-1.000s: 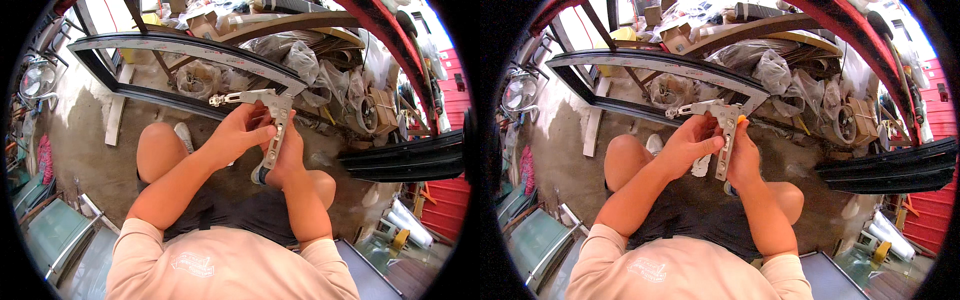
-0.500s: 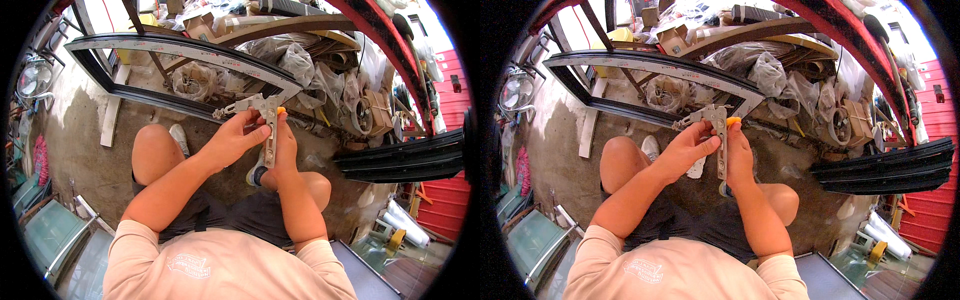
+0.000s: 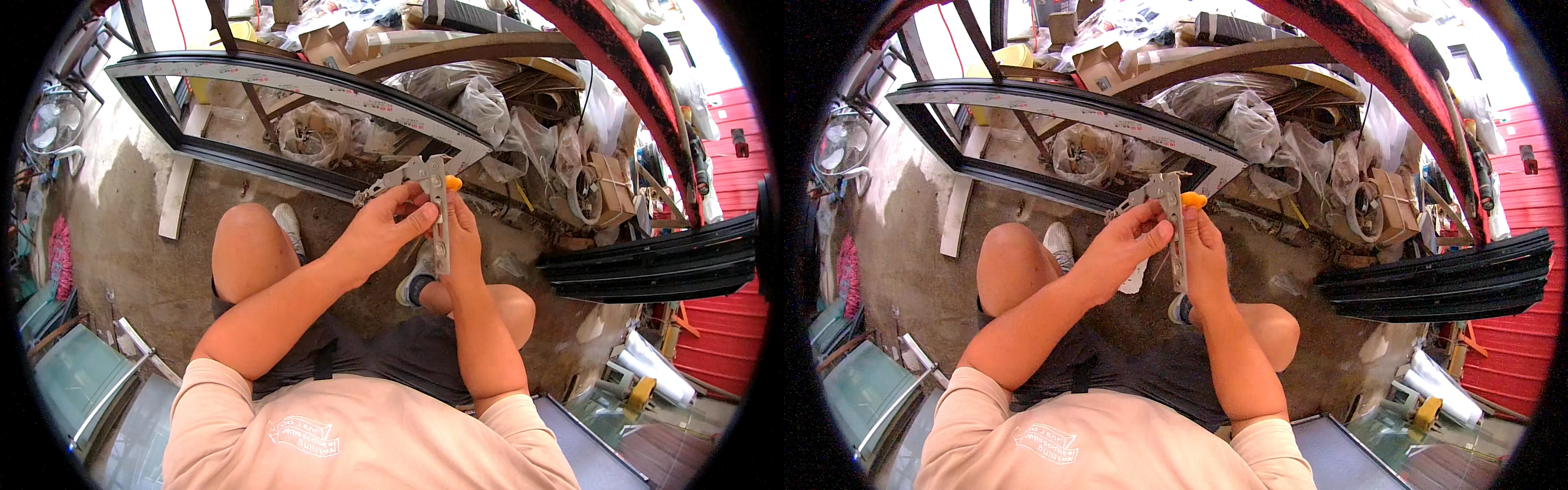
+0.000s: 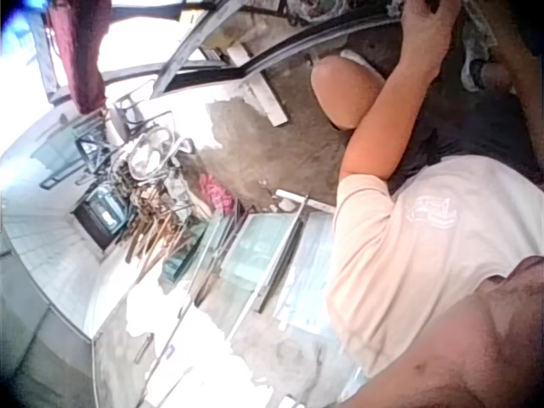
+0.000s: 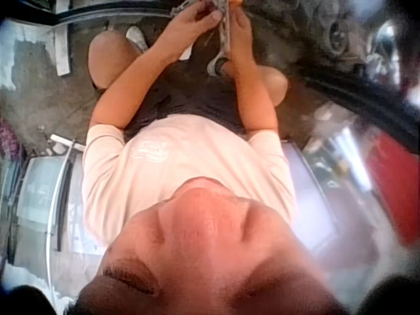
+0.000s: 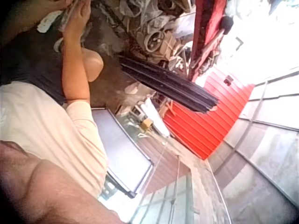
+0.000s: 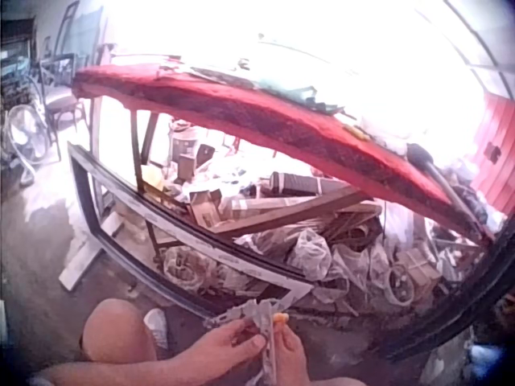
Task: The person manipulates a metal window hinge mechanism while holding it above a window frame, using a small yellow screwdriver to turn a screw and then testing the hinge motion.
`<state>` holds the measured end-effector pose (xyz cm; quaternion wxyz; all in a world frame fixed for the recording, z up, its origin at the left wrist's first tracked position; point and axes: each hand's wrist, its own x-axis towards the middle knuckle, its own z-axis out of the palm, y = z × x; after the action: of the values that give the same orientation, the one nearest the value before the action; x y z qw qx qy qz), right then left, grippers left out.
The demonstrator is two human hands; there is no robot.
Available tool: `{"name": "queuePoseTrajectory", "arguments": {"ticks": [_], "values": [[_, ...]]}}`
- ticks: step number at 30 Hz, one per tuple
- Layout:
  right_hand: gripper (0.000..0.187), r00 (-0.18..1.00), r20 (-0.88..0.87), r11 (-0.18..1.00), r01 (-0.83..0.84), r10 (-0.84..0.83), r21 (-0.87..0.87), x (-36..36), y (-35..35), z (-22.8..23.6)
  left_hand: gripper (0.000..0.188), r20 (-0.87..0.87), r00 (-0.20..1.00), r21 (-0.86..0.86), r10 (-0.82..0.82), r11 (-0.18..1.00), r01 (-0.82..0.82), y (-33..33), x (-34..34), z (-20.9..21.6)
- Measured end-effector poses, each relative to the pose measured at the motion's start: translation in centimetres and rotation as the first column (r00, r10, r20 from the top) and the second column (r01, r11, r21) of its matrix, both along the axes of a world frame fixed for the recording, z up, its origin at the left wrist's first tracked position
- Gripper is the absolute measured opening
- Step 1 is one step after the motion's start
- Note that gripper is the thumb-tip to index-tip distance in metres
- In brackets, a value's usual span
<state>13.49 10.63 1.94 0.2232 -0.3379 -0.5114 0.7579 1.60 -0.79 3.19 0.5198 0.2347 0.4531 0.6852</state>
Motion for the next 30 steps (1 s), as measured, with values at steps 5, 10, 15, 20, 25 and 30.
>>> {"name": "queuePoseTrajectory", "arguments": {"ticks": [5,10,15,20,25,30], "values": [[0.036,1.000,-0.005,1.000,0.017,-0.017,0.016,-0.6,-0.4,0.1,0.054,0.012,1.000,-0.068,-0.026,0.997,0.026,-0.1,-0.3,-0.5],[0.038,0.999,0.031,0.975,0.027,-0.035,0.222,-0.2,0.2,-0.3,0.049,0.024,0.998,-0.093,-0.059,0.994,0.061,-0.1,-0.1,-0.8],[0.041,0.994,0.043,0.977,0.093,-0.104,0.194,-0.5,0.7,0.2,0.049,-0.087,0.988,-0.282,-0.125,0.955,0.096,-0.2,-0.8,-0.8],[0.042,0.999,0.049,0.998,0.015,-0.018,0.059,-0.2,0.4,1.2,0.067,-0.787,0.536,0.000,0.306,0.869,-0.496,0.0,0.0,-1.1],[0.044,0.996,0.061,0.998,-0.068,0.067,0.018,0.0,0.4,2.3,0.072,-0.546,0.802,-0.033,0.242,0.950,-0.310,0.1,-0.6,-1.5],[0.044,0.994,0.048,0.992,-0.090,0.095,-0.087,0.0,-0.1,2.0,0.068,-0.526,0.836,-0.112,0.155,0.962,-0.248,-0.3,-0.8,1.5]]}}
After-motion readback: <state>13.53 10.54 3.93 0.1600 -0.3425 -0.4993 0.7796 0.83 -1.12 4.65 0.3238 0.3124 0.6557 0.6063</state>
